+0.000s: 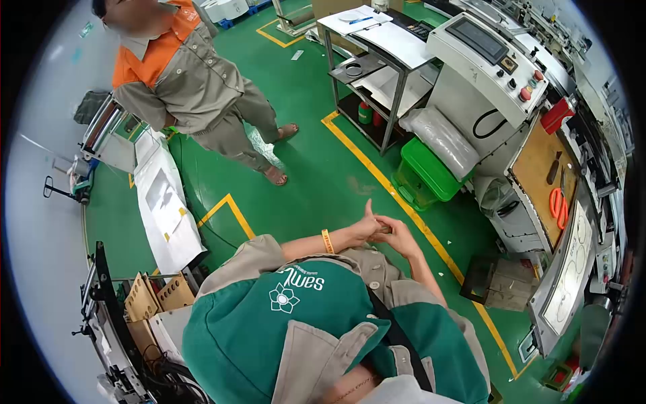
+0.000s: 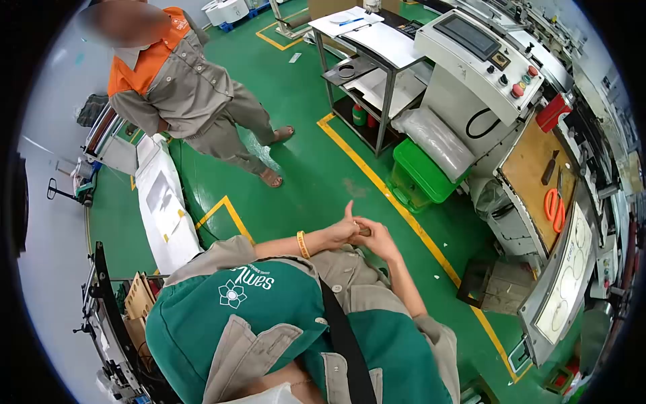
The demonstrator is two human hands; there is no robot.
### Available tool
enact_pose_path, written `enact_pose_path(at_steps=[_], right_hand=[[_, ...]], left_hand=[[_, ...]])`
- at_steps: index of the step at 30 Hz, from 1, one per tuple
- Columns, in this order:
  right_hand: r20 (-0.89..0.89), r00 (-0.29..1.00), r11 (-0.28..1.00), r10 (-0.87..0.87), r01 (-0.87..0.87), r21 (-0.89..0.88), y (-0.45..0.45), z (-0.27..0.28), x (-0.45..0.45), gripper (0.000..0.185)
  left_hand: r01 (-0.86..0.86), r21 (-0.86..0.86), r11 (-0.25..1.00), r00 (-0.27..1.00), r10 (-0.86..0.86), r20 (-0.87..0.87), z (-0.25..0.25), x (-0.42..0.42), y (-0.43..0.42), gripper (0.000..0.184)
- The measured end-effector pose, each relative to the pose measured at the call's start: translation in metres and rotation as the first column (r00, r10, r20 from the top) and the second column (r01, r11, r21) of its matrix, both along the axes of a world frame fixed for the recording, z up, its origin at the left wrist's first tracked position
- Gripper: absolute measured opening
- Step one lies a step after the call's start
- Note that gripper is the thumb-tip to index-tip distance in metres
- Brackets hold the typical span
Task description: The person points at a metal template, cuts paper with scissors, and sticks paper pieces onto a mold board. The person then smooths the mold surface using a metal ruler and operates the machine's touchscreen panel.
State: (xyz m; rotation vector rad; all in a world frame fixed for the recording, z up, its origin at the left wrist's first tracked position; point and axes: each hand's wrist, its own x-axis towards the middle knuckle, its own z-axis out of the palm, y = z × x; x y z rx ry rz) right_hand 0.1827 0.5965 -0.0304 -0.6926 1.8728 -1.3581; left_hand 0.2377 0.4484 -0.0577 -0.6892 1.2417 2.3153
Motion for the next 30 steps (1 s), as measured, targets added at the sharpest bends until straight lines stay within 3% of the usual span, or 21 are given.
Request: enact_pose_path(at_steps=[5,9,12,15,17,19,23,25,30], right_hand=[[-0.137,0.983,0.986,-0.122,0.136,0.098,-0.011,0.022,0.010,0.034],[-0.296,0.920,0.956,-0.257,0.287,0.060,-0.023,0.004,0.023,0.027],[-0.400,0.882,0.947,-0.249,0.309,0.092,-0.025,0.004,0.023,0.022],[-0.414,0.852,0.926,-0.319,0.373,0.053,-0.026,-0.004,0.020,0.016],[-0.425,0.820,0.905,-0.383,0.426,0.007,-0.028,0.004,0.019,0.015],[-0.473,0.790,0.887,-0.391,0.460,0.033,-0.028,0.004,0.017,0.013],[-0.613,0.708,0.875,-0.352,0.481,0.053,-0.024,0.011,0.015,0.010],[-0.684,0.667,0.884,-0.295,0.462,0.069,-0.024,0.012,0.014,0.010],[-0.468,0.810,0.867,-0.352,0.471,0.162,-0.013,0.005,0.021,0.013]], left_hand=[[-0.078,0.259,0.963,0.993,0.052,0.108,-0.005,0.000,-0.009,0.105],[-0.165,0.151,0.975,0.978,0.142,0.150,0.019,-0.001,-0.010,0.098],[-0.027,0.229,0.973,0.999,0.016,0.051,-0.007,-0.004,-0.020,0.081],[-0.046,0.302,0.952,0.997,0.061,-0.040,-0.017,-0.009,-0.016,0.057],[-0.052,0.257,0.965,0.994,0.075,-0.083,-0.018,-0.009,-0.012,0.032],[-0.003,0.262,0.965,0.997,0.022,-0.069,-0.007,-0.007,-0.010,0.022],[0.044,0.442,0.896,0.982,0.041,-0.182,-0.006,-0.004,-0.007,0.034],[-0.016,0.460,0.888,0.979,0.108,-0.175,-0.017,-0.003,-0.005,0.035],[-0.029,0.293,0.956,0.990,0.067,-0.123,-0.023,0.007,0.008,0.039]])
